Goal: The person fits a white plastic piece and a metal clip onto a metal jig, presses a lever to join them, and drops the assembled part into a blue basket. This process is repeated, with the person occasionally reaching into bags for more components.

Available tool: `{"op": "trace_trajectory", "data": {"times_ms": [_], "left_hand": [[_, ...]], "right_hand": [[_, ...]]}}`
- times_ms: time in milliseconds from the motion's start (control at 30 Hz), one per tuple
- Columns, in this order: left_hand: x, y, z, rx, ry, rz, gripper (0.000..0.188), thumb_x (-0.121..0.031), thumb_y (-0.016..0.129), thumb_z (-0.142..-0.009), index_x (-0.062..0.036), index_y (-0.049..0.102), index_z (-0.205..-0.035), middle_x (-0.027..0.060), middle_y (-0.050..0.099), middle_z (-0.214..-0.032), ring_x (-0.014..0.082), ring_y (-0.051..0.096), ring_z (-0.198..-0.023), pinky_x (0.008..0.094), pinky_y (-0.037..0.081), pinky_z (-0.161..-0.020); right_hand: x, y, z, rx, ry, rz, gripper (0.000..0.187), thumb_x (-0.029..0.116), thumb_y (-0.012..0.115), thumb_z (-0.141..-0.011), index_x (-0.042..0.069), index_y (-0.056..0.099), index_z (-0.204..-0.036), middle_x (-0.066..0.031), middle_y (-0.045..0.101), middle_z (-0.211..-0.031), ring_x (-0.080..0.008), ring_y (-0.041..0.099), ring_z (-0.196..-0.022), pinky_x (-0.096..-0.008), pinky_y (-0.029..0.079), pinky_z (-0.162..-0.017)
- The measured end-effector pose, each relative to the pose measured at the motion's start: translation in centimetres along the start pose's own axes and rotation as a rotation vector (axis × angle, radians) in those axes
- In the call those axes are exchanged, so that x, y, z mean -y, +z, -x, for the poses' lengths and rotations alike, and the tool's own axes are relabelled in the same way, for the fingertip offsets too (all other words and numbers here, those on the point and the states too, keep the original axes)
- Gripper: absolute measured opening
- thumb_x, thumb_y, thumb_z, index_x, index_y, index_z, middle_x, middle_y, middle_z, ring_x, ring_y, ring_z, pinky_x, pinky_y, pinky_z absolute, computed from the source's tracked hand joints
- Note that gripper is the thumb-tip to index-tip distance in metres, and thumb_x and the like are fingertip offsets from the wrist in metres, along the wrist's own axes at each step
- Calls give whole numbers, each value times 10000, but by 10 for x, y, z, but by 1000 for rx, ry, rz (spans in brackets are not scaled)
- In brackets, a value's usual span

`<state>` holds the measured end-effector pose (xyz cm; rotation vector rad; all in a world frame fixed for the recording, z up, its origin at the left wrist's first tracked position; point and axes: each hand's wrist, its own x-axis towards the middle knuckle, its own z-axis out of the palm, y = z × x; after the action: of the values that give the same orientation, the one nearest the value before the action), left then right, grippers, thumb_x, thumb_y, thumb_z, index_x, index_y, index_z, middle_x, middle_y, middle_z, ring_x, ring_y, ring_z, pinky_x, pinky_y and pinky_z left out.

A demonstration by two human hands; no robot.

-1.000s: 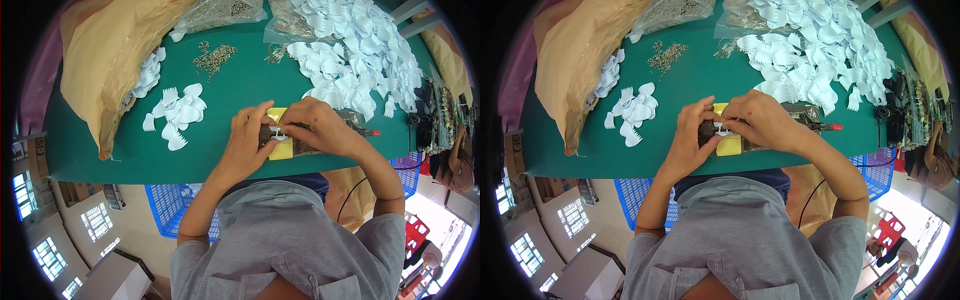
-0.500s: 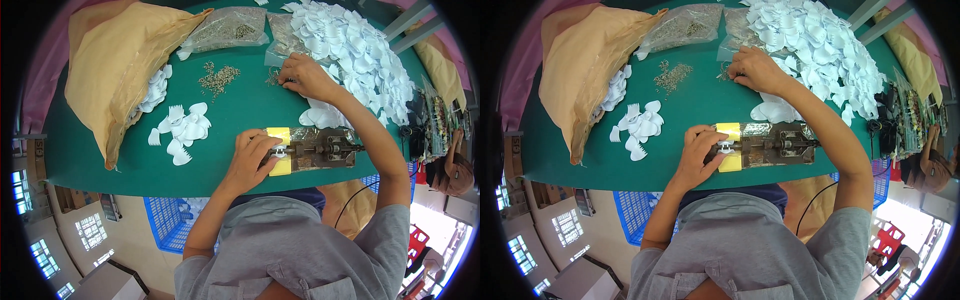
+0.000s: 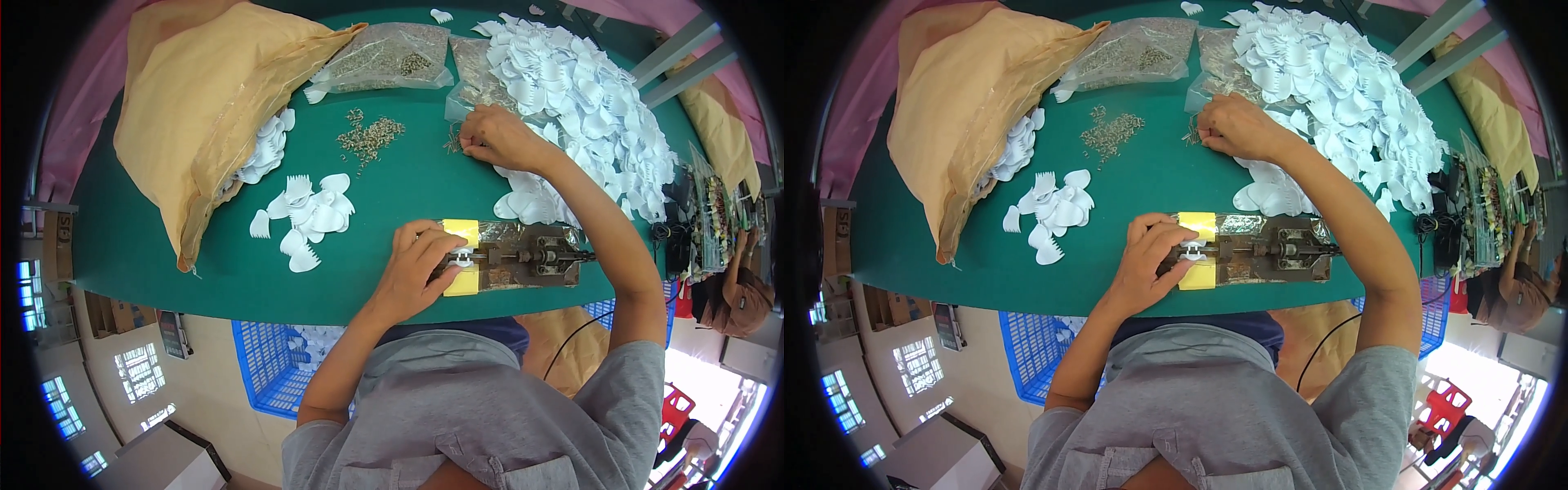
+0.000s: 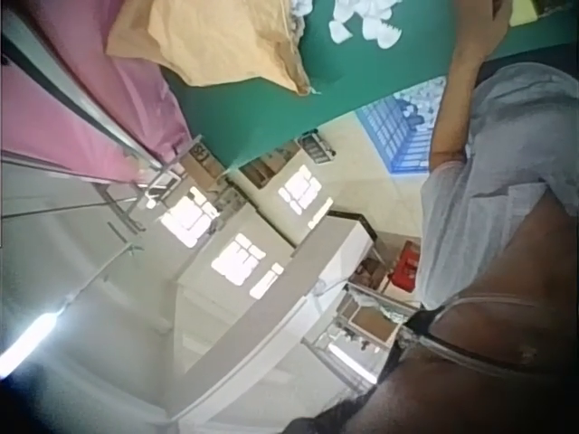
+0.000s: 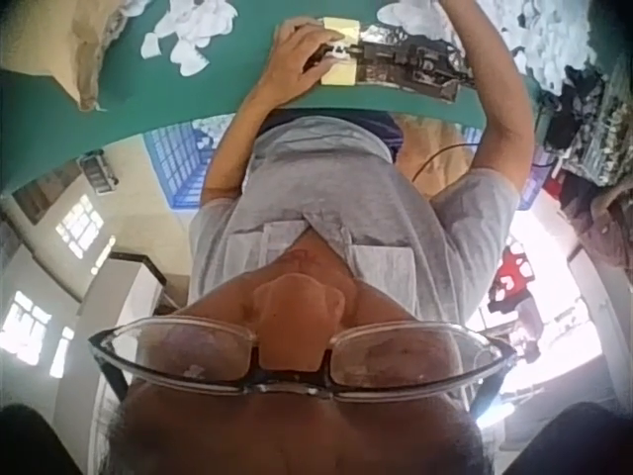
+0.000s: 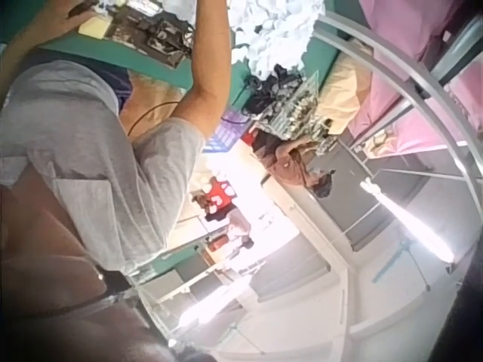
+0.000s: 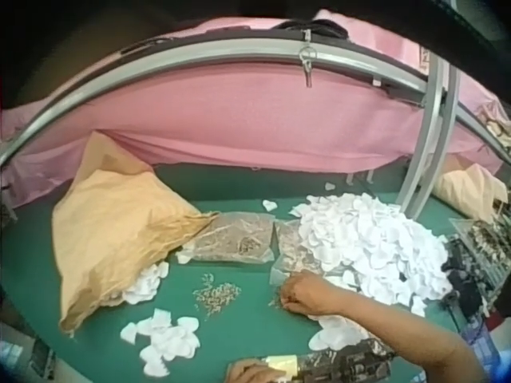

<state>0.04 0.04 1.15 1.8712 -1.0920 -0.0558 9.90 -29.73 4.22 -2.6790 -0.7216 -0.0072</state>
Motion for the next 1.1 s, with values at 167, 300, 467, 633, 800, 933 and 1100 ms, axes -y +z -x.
{"op": "trace_trajectory", "data": {"times_ms": [167,300,467,633,800,933,1100], "left_hand": [[-3,1,1,1,-10,9,414,-104,801,-851,-72,675,-1245,98,663,-1201,341,537,-1215,454,441,-1035],[-3,3,3,0,4,11,414,-106,804,-851,-70,675,-1243,100,663,-1199,341,539,-1209,453,442,-1036],[-1,4,5,8,-23,24,416,-126,790,-869,-77,669,-1264,104,638,-1221,327,527,-1238,453,403,-1062],[-2,-1,0,5,-24,40,413,-102,782,-854,-93,667,-1250,98,630,-1181,325,538,-1218,457,406,-1046],[3,2,1,1,-25,37,428,-104,799,-843,-100,661,-1248,82,637,-1198,326,532,-1234,457,401,-1048],[4,4,3,15,-28,49,401,-115,806,-844,-93,658,-1216,73,642,-1196,323,528,-1240,456,396,-1049],[2,4,3,-8,-26,46,373,-97,805,-832,-82,671,-1179,79,658,-1179,334,537,-1224,449,425,-1033]], "right_hand": [[-3,0,2,12,16,-88,91,127,753,-837,70,684,-824,-64,684,-826,-290,655,-910,-422,501,-868],[9,-2,-1,69,-27,82,124,147,735,-829,55,657,-799,-69,684,-828,-291,662,-899,-425,510,-859],[53,-17,23,23,253,-642,112,45,651,-923,24,694,-1024,-7,603,-851,-84,528,-789,-265,459,-729],[118,-17,82,-140,369,-745,132,85,714,-981,2,763,-1071,-30,727,-963,-76,640,-893,-251,516,-801],[152,6,111,-275,349,-545,125,63,791,-905,40,770,-1026,-33,755,-974,-151,671,-923,-315,491,-864],[160,23,115,-406,225,-317,120,106,801,-859,103,753,-969,-14,726,-950,-233,627,-942,-381,414,-879],[162,30,117,-436,239,-264,108,109,796,-867,103,745,-962,-24,724,-947,-234,619,-913,-379,410,-854]]}}
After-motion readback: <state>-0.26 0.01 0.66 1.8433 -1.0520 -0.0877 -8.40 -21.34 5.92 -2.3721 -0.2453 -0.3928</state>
